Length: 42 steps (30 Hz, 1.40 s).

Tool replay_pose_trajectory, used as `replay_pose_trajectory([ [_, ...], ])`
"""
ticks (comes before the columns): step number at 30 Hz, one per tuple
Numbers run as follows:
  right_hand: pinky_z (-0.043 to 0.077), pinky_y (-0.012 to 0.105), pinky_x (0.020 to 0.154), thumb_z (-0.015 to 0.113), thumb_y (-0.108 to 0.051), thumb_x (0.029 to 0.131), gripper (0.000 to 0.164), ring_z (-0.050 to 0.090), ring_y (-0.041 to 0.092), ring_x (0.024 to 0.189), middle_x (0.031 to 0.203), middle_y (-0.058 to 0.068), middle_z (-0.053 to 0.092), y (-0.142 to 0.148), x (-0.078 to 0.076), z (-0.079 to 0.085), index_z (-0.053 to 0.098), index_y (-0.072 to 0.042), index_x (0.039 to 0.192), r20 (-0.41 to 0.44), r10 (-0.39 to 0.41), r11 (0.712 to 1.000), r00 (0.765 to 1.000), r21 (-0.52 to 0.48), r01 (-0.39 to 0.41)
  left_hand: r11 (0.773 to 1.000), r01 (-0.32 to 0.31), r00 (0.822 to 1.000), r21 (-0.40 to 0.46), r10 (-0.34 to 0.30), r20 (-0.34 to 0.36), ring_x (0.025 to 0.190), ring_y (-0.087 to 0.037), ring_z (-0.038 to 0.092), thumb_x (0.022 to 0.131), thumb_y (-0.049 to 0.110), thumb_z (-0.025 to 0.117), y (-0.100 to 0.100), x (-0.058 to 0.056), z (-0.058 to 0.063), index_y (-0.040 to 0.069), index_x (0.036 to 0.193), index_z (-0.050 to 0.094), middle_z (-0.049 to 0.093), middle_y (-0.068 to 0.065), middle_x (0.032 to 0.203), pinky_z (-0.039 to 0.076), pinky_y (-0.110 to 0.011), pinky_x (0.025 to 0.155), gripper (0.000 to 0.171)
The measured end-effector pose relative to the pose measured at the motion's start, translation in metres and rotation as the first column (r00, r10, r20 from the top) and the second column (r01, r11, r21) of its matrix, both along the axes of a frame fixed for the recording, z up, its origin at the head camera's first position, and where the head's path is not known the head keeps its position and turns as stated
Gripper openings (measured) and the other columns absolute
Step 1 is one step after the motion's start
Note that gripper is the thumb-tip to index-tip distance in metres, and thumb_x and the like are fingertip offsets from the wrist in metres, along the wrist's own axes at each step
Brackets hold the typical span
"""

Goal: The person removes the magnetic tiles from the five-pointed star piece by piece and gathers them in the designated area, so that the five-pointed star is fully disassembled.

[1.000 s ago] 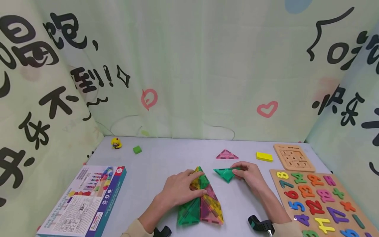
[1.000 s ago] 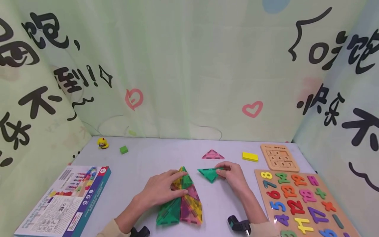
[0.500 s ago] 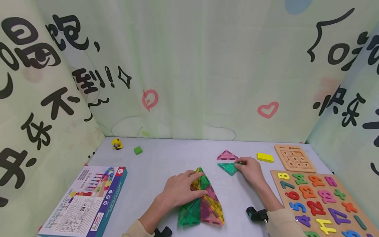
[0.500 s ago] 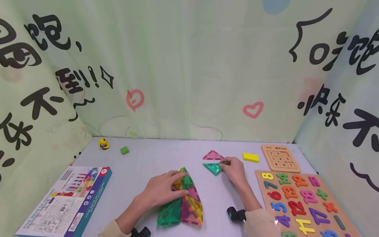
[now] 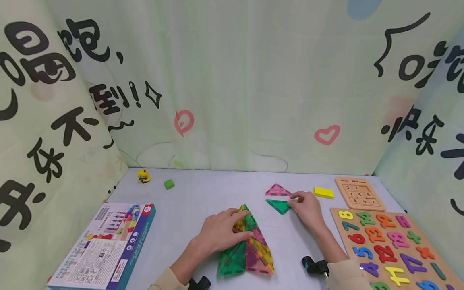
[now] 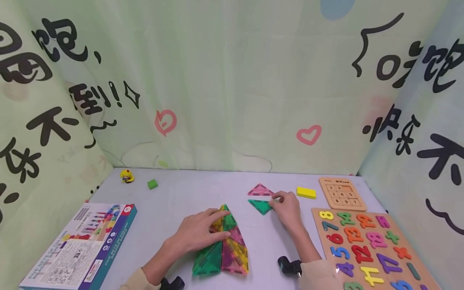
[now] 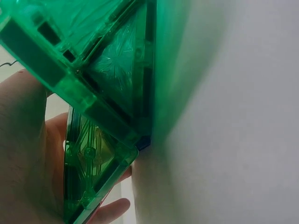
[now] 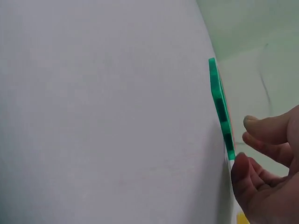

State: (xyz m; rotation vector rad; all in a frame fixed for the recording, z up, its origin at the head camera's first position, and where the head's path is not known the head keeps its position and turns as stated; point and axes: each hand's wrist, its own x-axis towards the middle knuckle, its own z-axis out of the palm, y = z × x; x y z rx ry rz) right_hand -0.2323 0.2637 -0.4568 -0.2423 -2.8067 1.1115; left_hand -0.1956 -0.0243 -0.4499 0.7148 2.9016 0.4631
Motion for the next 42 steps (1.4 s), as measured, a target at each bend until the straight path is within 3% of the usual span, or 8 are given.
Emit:
replay_pose_trajectory([
  [3, 0.045, 0.027, 0.069, 0.063, -0.016, 0.095, 0.023, 0.051, 0.023, 0.088, 0.100, 0.014, 0.059, -0.005, 0.010, 0.006, 0.070, -0.004, 0.114, 0.017, 0.040, 0.998, 0.999, -0.040, -0.040, 1.000, 0.014, 1.000, -0.003, -0.014, 0.000, 0.125, -0.024, 0.058, 0.089, 0.076, 0.045, -0.001, -0.001, 0.001, 0.048, 0.147, 0.040, 0.052, -0.003, 0.147, 0.054, -0.048, 0.089, 0.064],
  [7, 0.049, 0.025, 0.067, 0.066, -0.015, 0.094, 0.021, 0.056, 0.019, 0.080, 0.098, 0.007, 0.067, -0.019, 0.025, 0.013, 0.072, -0.007, 0.113, 0.083, 0.196, 0.978, 0.977, -0.089, -0.189, 1.000, 0.017, 1.000, 0.000, -0.017, 0.021, 0.127, -0.024, 0.056, 0.091, 0.072, 0.046, -0.002, -0.002, 0.002, 0.048, 0.147, 0.039, 0.051, -0.003, 0.148, 0.052, -0.050, 0.093, 0.062],
  [14, 0.050, 0.024, 0.066, 0.066, -0.015, 0.093, 0.025, 0.057, 0.016, 0.081, 0.095, 0.003, 0.069, -0.042, 0.044, 0.015, 0.073, -0.005, 0.115, 0.181, 0.505, 0.863, 0.844, -0.147, -0.484, 1.000, -0.009, 0.995, 0.021, 0.007, 0.097, 0.129, -0.025, 0.054, 0.089, 0.065, 0.053, -0.003, -0.003, 0.004, 0.049, 0.147, 0.040, 0.049, -0.003, 0.149, 0.049, -0.054, 0.097, 0.061],
  [19, 0.048, 0.025, 0.074, 0.065, -0.011, 0.092, 0.020, 0.055, 0.017, 0.091, 0.097, 0.002, 0.067, -0.048, 0.049, 0.014, 0.077, -0.009, 0.108, 0.190, 0.569, 0.822, 0.800, -0.154, -0.549, 0.999, -0.009, 0.994, 0.041, 0.004, 0.111, 0.129, -0.025, 0.054, 0.089, 0.065, 0.055, -0.001, -0.002, 0.006, 0.048, 0.147, 0.041, 0.049, -0.004, 0.149, 0.049, -0.055, 0.097, 0.062],
  [30, 0.043, 0.032, 0.078, 0.065, -0.013, 0.093, 0.027, 0.051, 0.020, 0.093, 0.098, 0.004, 0.064, -0.052, 0.056, 0.018, 0.073, -0.004, 0.117, 0.221, 0.610, 0.791, 0.761, -0.229, -0.567, 1.000, 0.009, 0.998, 0.029, -0.010, 0.062, 0.125, -0.025, 0.058, 0.090, 0.068, 0.053, -0.004, -0.001, 0.005, 0.046, 0.147, 0.042, 0.052, -0.005, 0.146, 0.052, -0.051, 0.093, 0.063],
  [35, 0.041, 0.031, 0.077, 0.065, -0.014, 0.093, 0.027, 0.050, 0.021, 0.093, 0.097, 0.004, 0.062, -0.052, 0.058, 0.019, 0.074, -0.004, 0.116, 0.222, 0.603, 0.795, 0.766, -0.240, -0.557, 0.999, 0.018, 0.999, 0.027, -0.019, 0.037, 0.122, -0.026, 0.059, 0.090, 0.070, 0.051, -0.003, 0.001, 0.006, 0.044, 0.147, 0.042, 0.054, -0.006, 0.145, 0.053, -0.050, 0.092, 0.063],
  [42, 0.043, 0.025, 0.068, 0.067, -0.028, 0.094, 0.028, 0.050, 0.019, 0.087, 0.093, 0.004, 0.062, -0.055, 0.059, 0.017, 0.076, -0.007, 0.110, 0.211, 0.588, 0.805, 0.781, -0.246, -0.540, 1.000, -0.001, 0.999, 0.022, 0.000, 0.039, 0.121, -0.026, 0.060, 0.089, 0.072, 0.050, -0.002, 0.003, 0.007, 0.044, 0.146, 0.045, 0.055, -0.005, 0.143, 0.054, -0.050, 0.090, 0.064],
])
